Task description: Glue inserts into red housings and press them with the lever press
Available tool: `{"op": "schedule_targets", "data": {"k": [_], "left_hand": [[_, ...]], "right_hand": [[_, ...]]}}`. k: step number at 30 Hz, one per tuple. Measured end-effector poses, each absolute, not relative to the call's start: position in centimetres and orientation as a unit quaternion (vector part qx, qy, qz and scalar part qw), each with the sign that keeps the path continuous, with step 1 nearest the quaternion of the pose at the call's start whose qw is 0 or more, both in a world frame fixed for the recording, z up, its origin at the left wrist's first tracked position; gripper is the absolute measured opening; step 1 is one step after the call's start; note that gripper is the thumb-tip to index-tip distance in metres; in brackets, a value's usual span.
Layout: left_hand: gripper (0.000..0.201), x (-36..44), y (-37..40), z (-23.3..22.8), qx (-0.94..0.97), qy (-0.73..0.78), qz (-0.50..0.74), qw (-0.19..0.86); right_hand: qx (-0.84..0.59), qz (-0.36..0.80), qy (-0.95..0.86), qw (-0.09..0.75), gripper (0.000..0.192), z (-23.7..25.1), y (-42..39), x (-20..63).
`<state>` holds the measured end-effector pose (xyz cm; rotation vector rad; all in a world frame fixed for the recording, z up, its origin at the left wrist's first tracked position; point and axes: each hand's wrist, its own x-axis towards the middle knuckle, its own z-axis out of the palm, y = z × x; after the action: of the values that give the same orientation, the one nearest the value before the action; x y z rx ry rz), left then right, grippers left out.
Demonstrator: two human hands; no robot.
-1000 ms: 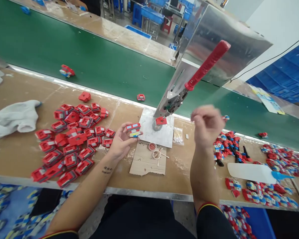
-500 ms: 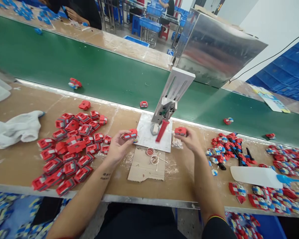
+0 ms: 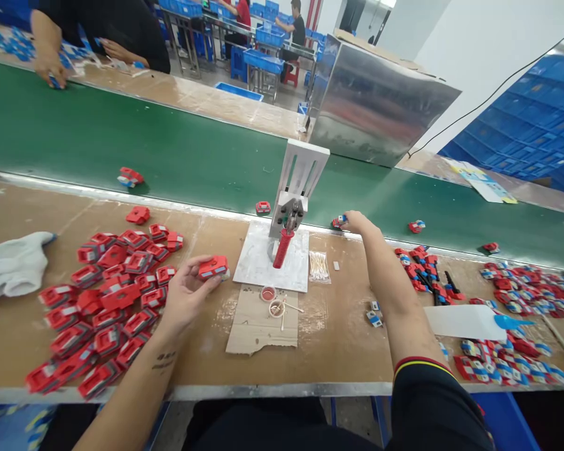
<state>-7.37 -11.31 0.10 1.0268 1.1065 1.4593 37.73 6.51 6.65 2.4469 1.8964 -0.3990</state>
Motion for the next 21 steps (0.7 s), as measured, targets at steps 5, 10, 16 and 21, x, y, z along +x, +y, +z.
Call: {"op": "schedule_targets", "data": {"k": [5, 10, 16, 21], "left_hand": [[0.062, -8.4, -12.2, 0.0, 0.394, 0.486, 0.592, 0.508], [0.057, -6.9, -10.7, 1.0, 0.44, 0.449, 0.589, 0.507], [0.053, -3.9, -6.6, 1.2, 0.506, 0.387, 0.568, 0.522], [0.05, -1.6, -3.8, 0.3, 0.553, 0.369, 0.525, 0.531]], "right_hand": [[0.782, -0.048, 0.612, -0.11, 0.05, 8.6, 2.0, 36.7], [0.5, -0.179, 0.804, -0.268, 0.04, 8.5, -6.4, 29.0], [0.24, -0.458, 0.806, -0.288, 0.043, 9.3, -10.2, 22.6], [0.179, -0.501, 0.717, -0.451, 0.08, 15.9, -7.3, 21.6]]}}
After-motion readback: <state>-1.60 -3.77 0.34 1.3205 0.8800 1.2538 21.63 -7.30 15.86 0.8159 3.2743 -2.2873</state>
